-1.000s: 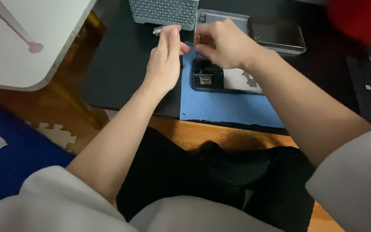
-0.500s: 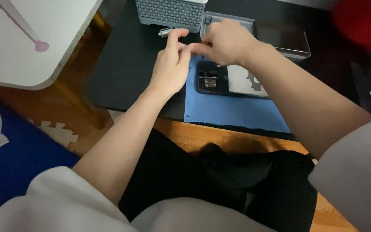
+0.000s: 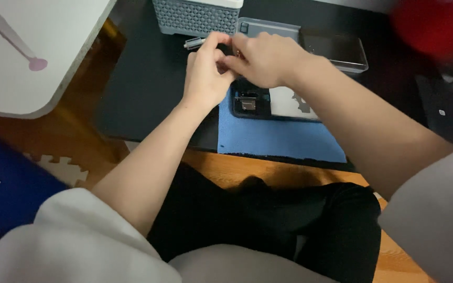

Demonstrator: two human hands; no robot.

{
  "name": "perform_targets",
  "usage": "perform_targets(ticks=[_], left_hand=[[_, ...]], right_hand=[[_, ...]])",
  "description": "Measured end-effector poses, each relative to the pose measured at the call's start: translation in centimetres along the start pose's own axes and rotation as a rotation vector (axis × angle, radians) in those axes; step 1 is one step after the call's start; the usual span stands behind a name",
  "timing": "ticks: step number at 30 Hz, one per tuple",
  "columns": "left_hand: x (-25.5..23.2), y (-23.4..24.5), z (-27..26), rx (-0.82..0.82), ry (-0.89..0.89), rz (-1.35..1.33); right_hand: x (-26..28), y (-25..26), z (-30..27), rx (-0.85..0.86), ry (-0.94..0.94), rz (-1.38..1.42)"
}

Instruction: Disassembling and repairing a smartphone using a precision tool to manipulate internal components.

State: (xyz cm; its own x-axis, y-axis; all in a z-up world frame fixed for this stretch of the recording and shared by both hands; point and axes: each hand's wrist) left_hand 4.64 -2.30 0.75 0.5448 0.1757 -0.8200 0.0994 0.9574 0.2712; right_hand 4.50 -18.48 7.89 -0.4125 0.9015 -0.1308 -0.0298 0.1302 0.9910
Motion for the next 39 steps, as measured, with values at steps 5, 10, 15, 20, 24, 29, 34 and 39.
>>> perform_targets(ticks=[5, 10, 15, 20, 24, 29, 34, 39], left_hand=[[0.1, 0.5, 0.2, 0.072, -0.019, -0.015], [-0.4, 1.5, -0.2, 0.125, 0.081, -0.014], [-0.6, 2.7, -1.5, 0.29, 0.038, 0.013], [-2.8, 2.5, -1.9, 0.287, 0.178, 0.119], [-3.0, 2.5, -2.0, 0.302, 0.213, 0.132], [-1.8, 2.1, -1.9, 0.291, 0.136, 0.142], [-1.5, 2.1, -2.0, 0.254, 0.094, 0.165], [-1.1, 2.1, -2.1, 0.265, 0.076, 0.177]], right_hand=[[-2.0, 0.0, 0.2, -0.175, 0.345, 0.13], [-1.3, 0.3, 0.7, -0.134, 0.375, 0.04], [-2.4, -0.2, 0.1, -0.187, 0.409, 0.085], [-2.6, -0.4, -0.4, -0.208, 0.415, 0.048], [-2.9, -1.3, 0.6, -0.277, 0.509, -0.062], [-2.9, -1.2, 0.0, -0.242, 0.395, -0.105], [-2.5, -1.3, 0.1, -0.221, 0.351, -0.089], [-2.5, -2.7, 1.0, -0.273, 0.308, -0.121]])
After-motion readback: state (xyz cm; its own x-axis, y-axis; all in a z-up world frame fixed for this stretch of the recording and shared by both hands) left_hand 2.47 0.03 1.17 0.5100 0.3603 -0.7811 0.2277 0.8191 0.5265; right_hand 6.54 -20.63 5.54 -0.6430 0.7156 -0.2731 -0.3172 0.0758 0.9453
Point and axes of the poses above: each hand's wrist, its own z-axis towards the middle knuckle, its own y-axis out of the back of the hand, x = y × z, and after that the axes turned 8 degrees about -z, right-handed
